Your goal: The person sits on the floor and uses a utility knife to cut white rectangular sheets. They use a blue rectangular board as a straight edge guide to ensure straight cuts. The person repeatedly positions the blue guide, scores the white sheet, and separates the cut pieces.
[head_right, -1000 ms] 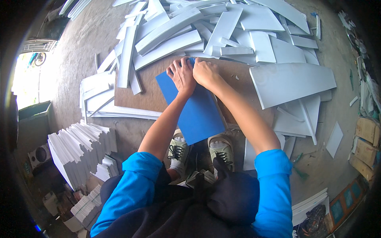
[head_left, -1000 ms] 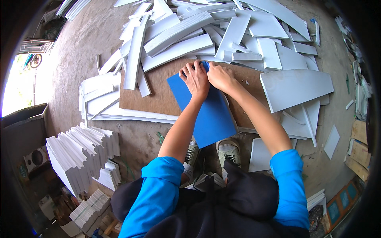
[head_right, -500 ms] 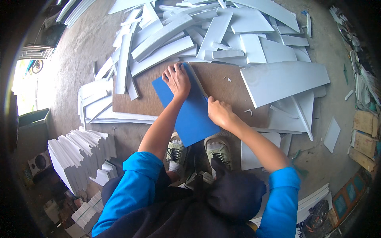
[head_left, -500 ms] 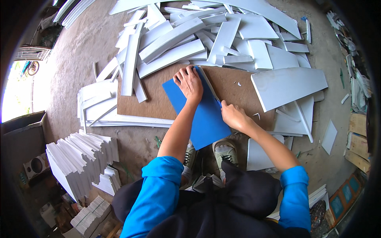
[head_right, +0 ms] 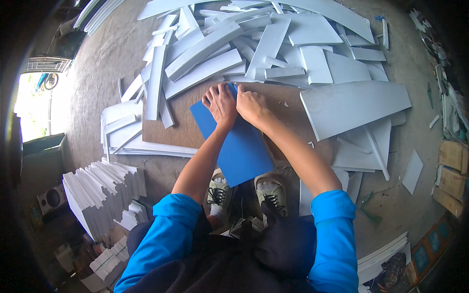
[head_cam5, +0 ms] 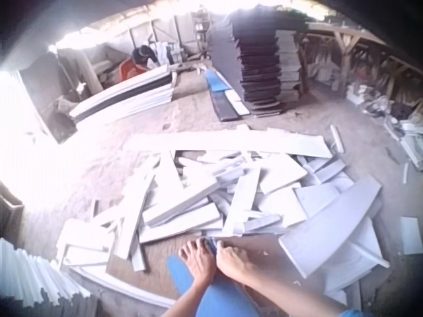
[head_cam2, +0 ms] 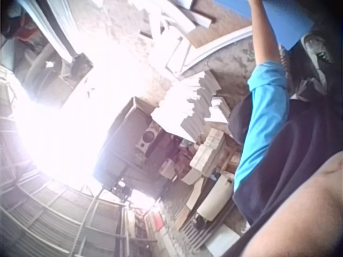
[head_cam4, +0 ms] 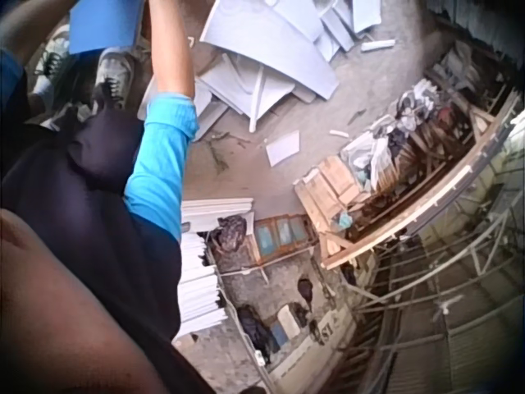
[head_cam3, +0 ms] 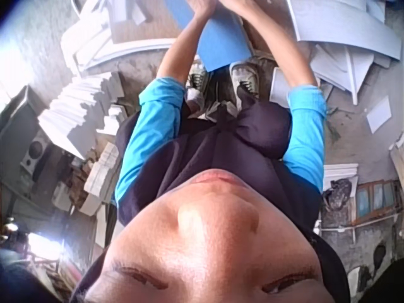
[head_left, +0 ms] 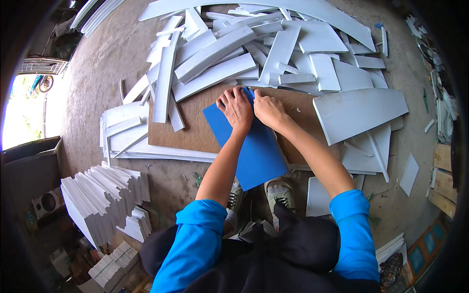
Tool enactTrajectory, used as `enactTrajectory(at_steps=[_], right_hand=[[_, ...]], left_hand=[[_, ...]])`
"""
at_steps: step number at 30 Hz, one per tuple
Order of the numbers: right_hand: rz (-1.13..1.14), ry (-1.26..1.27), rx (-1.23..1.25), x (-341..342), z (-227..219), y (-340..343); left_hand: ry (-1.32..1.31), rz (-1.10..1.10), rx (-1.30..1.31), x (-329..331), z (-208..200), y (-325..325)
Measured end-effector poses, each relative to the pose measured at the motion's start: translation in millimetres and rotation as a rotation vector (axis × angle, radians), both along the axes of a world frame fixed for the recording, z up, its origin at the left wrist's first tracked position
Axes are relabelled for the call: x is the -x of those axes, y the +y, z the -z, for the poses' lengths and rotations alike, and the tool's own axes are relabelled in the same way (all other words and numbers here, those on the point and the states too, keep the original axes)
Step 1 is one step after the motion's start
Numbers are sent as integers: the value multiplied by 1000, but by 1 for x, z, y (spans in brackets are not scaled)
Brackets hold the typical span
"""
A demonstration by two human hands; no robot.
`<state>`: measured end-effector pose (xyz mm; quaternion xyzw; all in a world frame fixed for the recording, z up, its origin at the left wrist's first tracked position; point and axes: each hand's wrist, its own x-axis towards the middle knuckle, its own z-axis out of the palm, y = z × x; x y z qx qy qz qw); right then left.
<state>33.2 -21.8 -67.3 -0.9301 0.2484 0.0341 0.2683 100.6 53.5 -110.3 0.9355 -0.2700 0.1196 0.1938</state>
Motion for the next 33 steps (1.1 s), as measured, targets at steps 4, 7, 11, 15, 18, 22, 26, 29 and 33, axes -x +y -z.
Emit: enactTrajectory(at_steps=[4, 7, 11, 15, 18, 22, 26, 29, 33], right_hand=[[8, 74, -49, -9, -4, -1], [48, 134, -97, -24, -11, -9], [67, 166, -110, -19, -14, -7], [-31, 290, -164, 35, -25, 6], [-71, 347, -182, 88, -35, 23], [-92, 347, -132, 107, -43, 25], [-35, 184, -27, 68, -55, 4], [-21, 62, 42, 29, -29, -9], [-38, 8, 100, 7, -2, -7]], left_hand=[[-11, -16, -20, 1, 1, 2], [-25, -10, -26, 1, 0, -4], [43, 9, -32, 3, -2, -4], [43, -23, -22, 1, 0, 0], [19, -31, -20, 2, 0, 0], [-19, -26, -23, 2, 0, 0], [47, -6, -29, 2, -5, -2], [-41, -23, -14, 3, -4, -4], [-20, -15, 1, 4, -3, -2]])
